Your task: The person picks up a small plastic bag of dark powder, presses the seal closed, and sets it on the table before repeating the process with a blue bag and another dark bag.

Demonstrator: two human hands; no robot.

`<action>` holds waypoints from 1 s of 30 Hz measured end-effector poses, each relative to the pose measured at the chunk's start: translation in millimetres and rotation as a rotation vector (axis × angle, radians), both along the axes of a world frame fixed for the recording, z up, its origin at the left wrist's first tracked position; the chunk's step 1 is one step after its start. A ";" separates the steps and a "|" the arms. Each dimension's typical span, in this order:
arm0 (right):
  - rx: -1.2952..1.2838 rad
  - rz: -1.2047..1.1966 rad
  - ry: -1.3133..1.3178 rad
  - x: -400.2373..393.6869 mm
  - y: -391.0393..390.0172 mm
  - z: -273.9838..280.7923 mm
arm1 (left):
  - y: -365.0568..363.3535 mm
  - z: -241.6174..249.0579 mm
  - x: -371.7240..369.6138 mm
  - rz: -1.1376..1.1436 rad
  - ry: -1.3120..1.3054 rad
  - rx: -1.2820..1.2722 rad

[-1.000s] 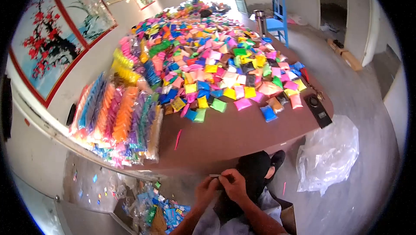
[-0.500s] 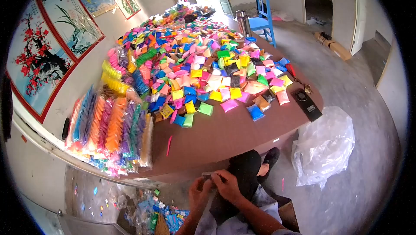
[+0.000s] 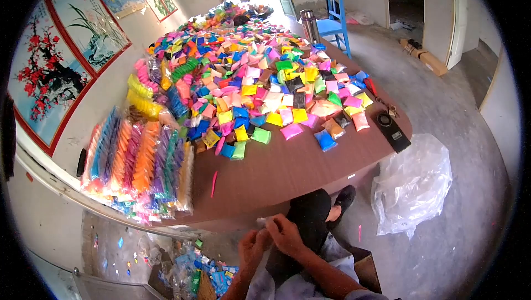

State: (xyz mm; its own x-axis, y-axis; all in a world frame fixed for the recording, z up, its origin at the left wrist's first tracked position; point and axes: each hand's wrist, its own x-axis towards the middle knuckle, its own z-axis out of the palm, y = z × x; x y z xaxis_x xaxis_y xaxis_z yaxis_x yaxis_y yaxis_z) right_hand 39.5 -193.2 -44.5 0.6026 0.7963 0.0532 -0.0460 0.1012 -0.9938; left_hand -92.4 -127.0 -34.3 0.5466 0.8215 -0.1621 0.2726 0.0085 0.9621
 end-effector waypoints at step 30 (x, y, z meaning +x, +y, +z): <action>0.064 -0.001 -0.033 -3.2 -1.8 -5.2 | 10.9 -0.3 -7.1 -0.009 -0.152 -0.185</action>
State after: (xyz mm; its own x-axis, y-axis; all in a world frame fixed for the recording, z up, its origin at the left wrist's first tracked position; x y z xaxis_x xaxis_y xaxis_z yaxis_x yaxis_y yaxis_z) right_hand 36.3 -195.0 -49.6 0.6001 0.7903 0.1235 -0.0136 0.1644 -0.9863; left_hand -99.5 -116.1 -34.6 0.5836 0.7804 -0.2245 0.1255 0.1864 0.9744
